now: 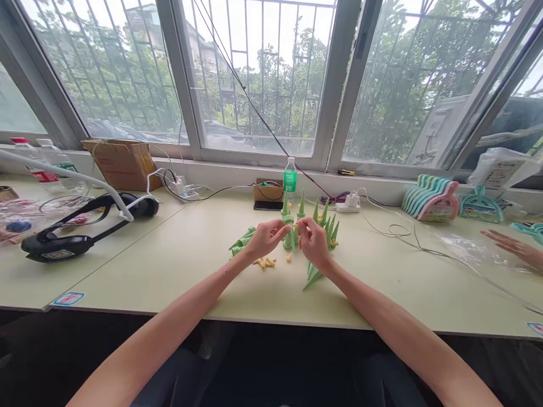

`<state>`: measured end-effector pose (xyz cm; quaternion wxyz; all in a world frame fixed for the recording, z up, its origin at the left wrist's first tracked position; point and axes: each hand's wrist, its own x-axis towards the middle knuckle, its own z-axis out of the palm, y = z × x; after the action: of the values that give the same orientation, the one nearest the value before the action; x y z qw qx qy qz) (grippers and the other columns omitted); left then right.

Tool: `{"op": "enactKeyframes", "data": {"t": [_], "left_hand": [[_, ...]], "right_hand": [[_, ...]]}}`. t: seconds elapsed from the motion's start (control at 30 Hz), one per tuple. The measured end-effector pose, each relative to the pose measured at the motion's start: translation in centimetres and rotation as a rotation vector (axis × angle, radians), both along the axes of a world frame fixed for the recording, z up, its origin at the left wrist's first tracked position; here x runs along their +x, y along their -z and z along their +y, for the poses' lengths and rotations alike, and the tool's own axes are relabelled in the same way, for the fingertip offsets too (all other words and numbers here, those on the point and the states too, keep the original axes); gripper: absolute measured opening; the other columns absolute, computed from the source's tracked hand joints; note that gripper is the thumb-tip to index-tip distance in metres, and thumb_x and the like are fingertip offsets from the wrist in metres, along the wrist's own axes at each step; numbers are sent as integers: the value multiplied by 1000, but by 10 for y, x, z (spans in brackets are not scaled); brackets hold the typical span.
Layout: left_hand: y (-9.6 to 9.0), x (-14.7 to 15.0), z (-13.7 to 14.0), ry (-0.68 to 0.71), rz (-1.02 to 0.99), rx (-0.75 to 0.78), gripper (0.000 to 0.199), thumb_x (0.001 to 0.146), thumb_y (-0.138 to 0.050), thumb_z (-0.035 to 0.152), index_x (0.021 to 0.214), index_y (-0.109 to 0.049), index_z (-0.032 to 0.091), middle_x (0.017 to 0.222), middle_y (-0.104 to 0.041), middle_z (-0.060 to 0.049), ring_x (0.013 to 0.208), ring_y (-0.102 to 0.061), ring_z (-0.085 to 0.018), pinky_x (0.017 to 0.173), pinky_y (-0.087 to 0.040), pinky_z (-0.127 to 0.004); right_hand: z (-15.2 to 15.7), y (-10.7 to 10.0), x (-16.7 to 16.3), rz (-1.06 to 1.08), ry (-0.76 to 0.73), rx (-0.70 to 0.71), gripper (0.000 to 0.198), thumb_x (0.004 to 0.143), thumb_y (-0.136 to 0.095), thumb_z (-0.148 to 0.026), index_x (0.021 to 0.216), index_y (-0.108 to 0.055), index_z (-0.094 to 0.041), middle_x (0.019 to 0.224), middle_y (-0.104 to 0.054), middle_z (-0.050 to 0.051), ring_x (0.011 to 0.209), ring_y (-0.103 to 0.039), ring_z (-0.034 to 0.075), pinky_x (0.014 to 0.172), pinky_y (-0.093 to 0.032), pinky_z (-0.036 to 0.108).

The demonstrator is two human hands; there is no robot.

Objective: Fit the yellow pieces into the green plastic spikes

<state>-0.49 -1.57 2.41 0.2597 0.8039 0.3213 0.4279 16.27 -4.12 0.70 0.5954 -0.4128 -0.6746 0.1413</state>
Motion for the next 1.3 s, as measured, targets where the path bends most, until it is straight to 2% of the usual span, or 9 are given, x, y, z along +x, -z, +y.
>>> {"op": "enactKeyframes", "data": {"t": [0.33, 0.5, 0.83, 1.03, 1.3], "left_hand": [[2, 1, 0, -18, 33, 81, 35, 85, -60, 46, 73, -44, 17, 66, -55, 2, 50, -45, -6, 46, -40, -19], [4, 1, 1, -12, 3, 52, 37, 82, -63, 47, 76, -40, 19, 69, -55, 2, 52, -46, -7, 46, -41, -18], [4, -1, 3, -24, -21, 69, 32, 81, -64, 48, 83, -53, 18, 62, -46, 5, 47, -39, -6, 43, -34, -17], [4, -1, 1, -58, -19, 116, 27, 83, -62, 44, 87, -57, 18, 57, -42, 6, 46, -38, -6, 45, -34, -17], [1, 1, -6, -57, -3, 184, 23, 83, -61, 37, 95, -55, 18, 63, -49, 6, 47, -44, -5, 47, -36, -16]], "right_hand": [[1, 1, 1, -43, -5, -7, 29, 97, -40, -42, 81, -51, -20, 58, -46, -3, 48, -45, 11, 47, -36, 21], [1, 2, -2, -67, -38, -10, 30, 97, -40, -43, 81, -50, -20, 55, -45, -4, 48, -44, 11, 47, -35, 21], [-1, 1, -3, -62, -64, -19, 30, 96, -39, -42, 79, -49, -20, 55, -44, -4, 46, -43, 10, 46, -36, 21], [-2, 0, -3, -71, -98, -15, 31, 97, -38, -42, 78, -48, -20, 58, -45, -4, 46, -42, 9, 47, -36, 20], [-5, -3, -3, -69, -77, -16, 31, 97, -38, -43, 81, -49, -20, 60, -47, -3, 46, -44, 9, 47, -37, 20]]}}
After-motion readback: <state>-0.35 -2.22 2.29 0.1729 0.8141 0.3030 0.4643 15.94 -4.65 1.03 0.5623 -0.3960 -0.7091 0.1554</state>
